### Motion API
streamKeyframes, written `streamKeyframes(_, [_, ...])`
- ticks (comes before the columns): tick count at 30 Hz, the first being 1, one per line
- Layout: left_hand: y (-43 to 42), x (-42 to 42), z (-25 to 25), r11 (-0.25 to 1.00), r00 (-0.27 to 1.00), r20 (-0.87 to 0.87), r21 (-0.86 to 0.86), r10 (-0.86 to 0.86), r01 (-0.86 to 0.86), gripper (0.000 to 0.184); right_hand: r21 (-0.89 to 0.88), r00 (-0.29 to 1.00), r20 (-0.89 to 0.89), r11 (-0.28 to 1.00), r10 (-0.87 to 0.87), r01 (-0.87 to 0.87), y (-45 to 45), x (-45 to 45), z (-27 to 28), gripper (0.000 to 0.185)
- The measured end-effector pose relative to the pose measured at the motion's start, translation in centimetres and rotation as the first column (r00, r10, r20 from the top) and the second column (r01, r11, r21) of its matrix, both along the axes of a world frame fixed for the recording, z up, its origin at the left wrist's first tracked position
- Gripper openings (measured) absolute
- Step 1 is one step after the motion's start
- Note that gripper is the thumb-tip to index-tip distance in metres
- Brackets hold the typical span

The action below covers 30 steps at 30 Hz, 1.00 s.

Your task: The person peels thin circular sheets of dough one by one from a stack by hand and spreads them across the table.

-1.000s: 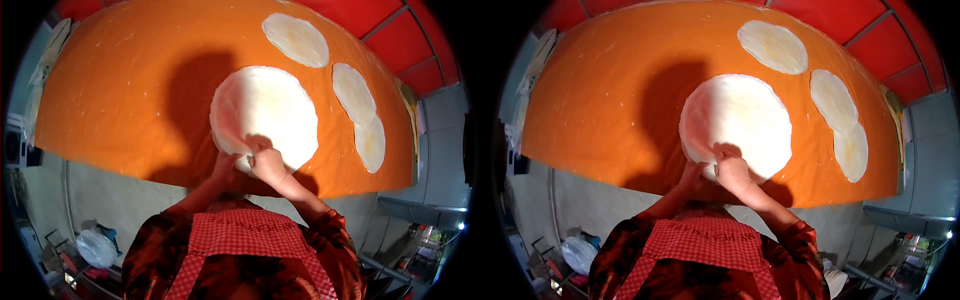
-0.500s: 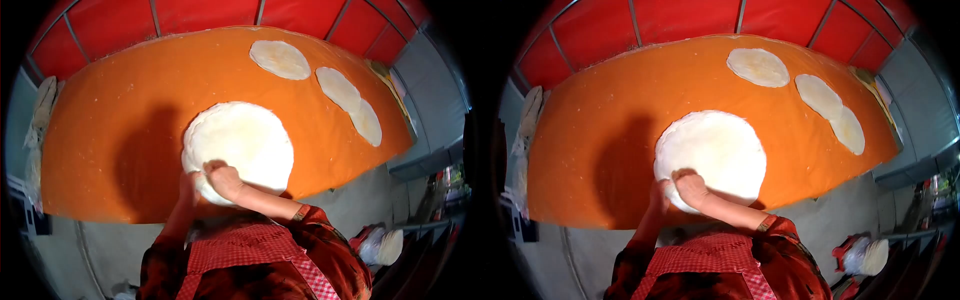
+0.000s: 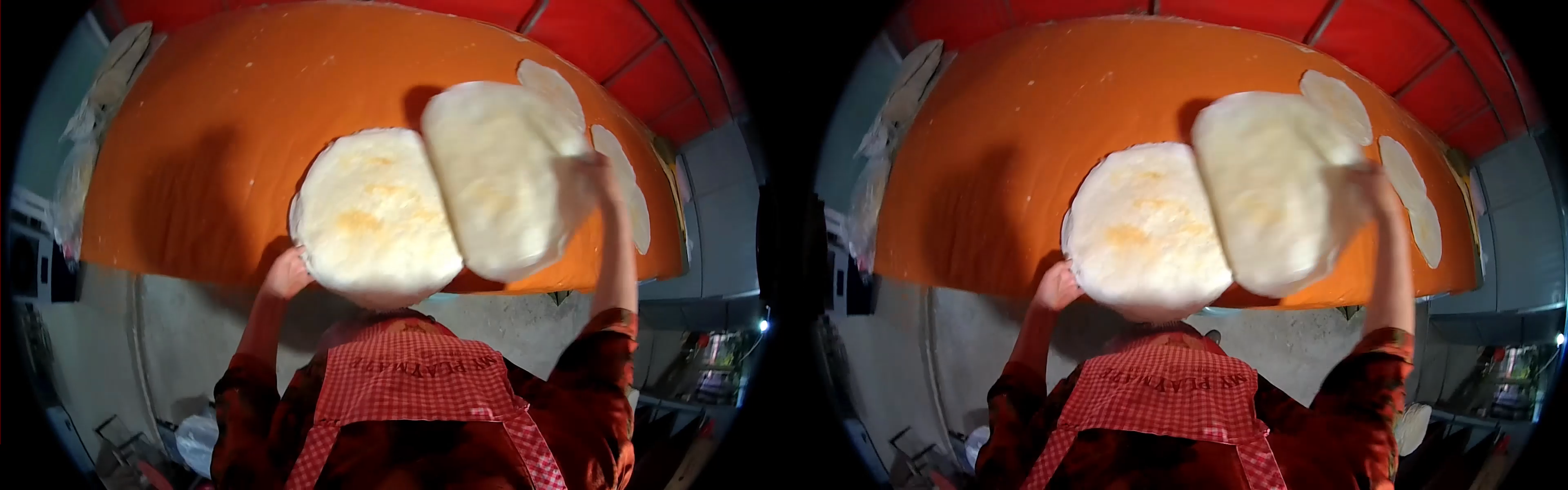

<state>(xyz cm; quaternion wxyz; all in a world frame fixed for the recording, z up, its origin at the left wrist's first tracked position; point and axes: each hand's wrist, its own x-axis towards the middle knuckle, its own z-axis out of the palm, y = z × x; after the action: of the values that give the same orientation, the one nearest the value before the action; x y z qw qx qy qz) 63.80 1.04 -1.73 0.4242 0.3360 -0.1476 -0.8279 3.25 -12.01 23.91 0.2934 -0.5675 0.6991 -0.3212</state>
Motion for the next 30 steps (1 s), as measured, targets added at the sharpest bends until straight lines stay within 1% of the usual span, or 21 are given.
streamKeyframes(1, [0.4, 0.6, -0.3, 0.997, 0.991, -0.110, 0.009, -0.073, 0.075, 0.058, -0.073, 0.994, -0.113, 0.997, -0.003, -0.005, -1.6, -9.0, -1.3, 0.017])
streamKeyframes(2, [0.8, 0.0, 0.9, 0.956, 0.979, 0.161, -0.242, -0.127, 0.163, 0.058, -0.240, 0.762, -0.599, 0.963, -0.246, 0.122, -0.7, -13.0, -1.8, 0.026])
streamKeyframes(3, [0.9, -1.5, 3.4, 0.843, 0.899, 0.427, -0.444, -0.098, 0.303, 0.059, -0.408, 0.624, -0.690, 0.909, -0.366, 0.082, 0.9, -11.9, -1.2, 0.028])
streamKeyframes(4, [1.3, -1.9, 2.9, 0.873, 0.943, 0.324, -0.436, -0.075, 0.219, 0.062, -0.561, 0.475, -0.727, 0.828, -0.495, 0.004, 1.4, -10.6, -0.5, 0.031])
streamKeyframes(5, [1.7, -2.2, 2.5, 0.897, 0.976, 0.215, -0.420, -0.047, 0.136, 0.065, -0.588, 0.724, -0.565, 0.809, -0.396, -0.016, 1.9, -5.4, -1.6, 0.030])
streamKeyframes(6, [2.0, -2.5, 2.0, 0.916, 0.994, 0.105, -0.397, -0.015, 0.056, 0.070, -0.620, 0.901, -0.350, 0.784, -0.254, -0.020, 2.4, -0.2, -2.6, 0.034])
streamKeyframes(7, [2.0, -3.3, 2.3, 0.957, 0.998, -0.059, -0.287, 0.026, -0.042, 0.070, -0.330, 0.968, -0.239, 0.944, -0.076, -0.007, 5.1, 8.6, -1.9, 0.037])
streamKeyframes(8, [1.8, -4.1, 2.5, 0.980, 0.973, -0.217, -0.159, 0.084, -0.121, 0.071, -0.104, 0.993, -0.090, 0.991, 0.079, -0.088, 7.4, 16.1, -3.3, 0.038])
streamKeyframes(9, [1.6, -4.8, 2.1, 0.982, 0.977, -0.168, -0.117, 0.131, -0.151, 0.066, -0.033, 0.962, 0.014, 0.962, 0.273, -0.272, 9.5, 21.9, -6.3, 0.035])
streamKeyframes(10, [1.6, -5.2, 1.6, 0.982, 0.979, -0.166, -0.127, 0.119, -0.141, 0.064, -0.004, 0.933, -0.020, 0.933, 0.360, -0.360, 11.5, 28.8, -7.6, 0.041])
streamKeyframes(11, [1.4, -5.4, 1.2, 0.982, 0.981, -0.164, -0.140, 0.105, -0.128, 0.062, -0.085, 0.729, -0.225, 0.732, 0.647, -0.676, 11.2, 30.5, -13.3, 0.059])
streamKeyframes(12, [1.1, -5.4, 1.1, 0.981, 0.983, -0.159, -0.154, 0.090, -0.114, 0.059, 0.061, 0.660, -0.264, 0.695, 0.704, -0.717, 12.2, 33.6, -14.1, 0.069])
streamKeyframes(15, [0.9, -5.2, 2.0, 0.970, 0.989, -0.063, -0.195, 0.132, -0.142, 0.056, 0.071, 0.662, -0.388, 0.737, 0.642, -0.673, 12.5, 37.1, -15.2, 0.071])
streamKeyframes(16, [1.0, -5.4, 2.4, 0.967, 0.987, -0.037, -0.200, 0.154, -0.158, 0.055, 0.088, 0.663, -0.340, 0.725, 0.667, -0.683, 12.2, 37.0, -15.4, 0.070])
streamKeyframes(17, [1.1, -5.4, 3.4, 0.969, 0.985, -0.099, -0.190, 0.142, -0.158, 0.056, 0.104, 0.664, -0.292, 0.713, 0.688, -0.693, 11.8, 36.5, -15.5, 0.069])
streamKeyframes(18, [1.3, -5.4, 3.2, 0.973, 0.985, -0.102, -0.171, 0.137, -0.153, 0.057, 0.118, 0.666, -0.245, 0.704, 0.705, -0.701, 11.5, 35.9, -15.7, 0.069])
streamKeyframes(19, [1.2, -5.3, 3.0, 0.977, 0.986, -0.106, -0.156, 0.131, -0.147, 0.058, 0.073, 0.688, -0.203, 0.712, 0.697, -0.699, 11.3, 35.4, -16.2, 0.062])
streamKeyframes(22, [1.2, -4.9, 2.6, 0.982, 0.982, -0.147, -0.132, 0.116, -0.135, 0.061, 0.125, 0.693, -0.096, 0.700, 0.714, -0.703, 10.5, 35.0, -15.5, 0.055])
streamKeyframes(26, [1.7, -4.7, 2.9, 0.984, 0.963, -0.237, -0.091, 0.130, -0.156, 0.065, 0.119, 0.690, -0.009, 0.686, 0.724, -0.718, 9.6, 34.5, -15.5, 0.047])
streamKeyframes(29, [1.6, -5.1, 3.4, 0.980, 0.975, -0.200, -0.148, 0.100, -0.131, 0.067, 0.166, 0.760, -0.071, 0.759, 0.646, -0.629, 9.3, 34.1, -14.5, 0.040])
streamKeyframes(30, [1.6, -5.2, 3.6, 0.977, 0.981, -0.171, -0.179, 0.086, -0.117, 0.067, 0.115, 0.744, -0.159, 0.761, 0.648, -0.638, 9.3, 34.1, -14.7, 0.036])
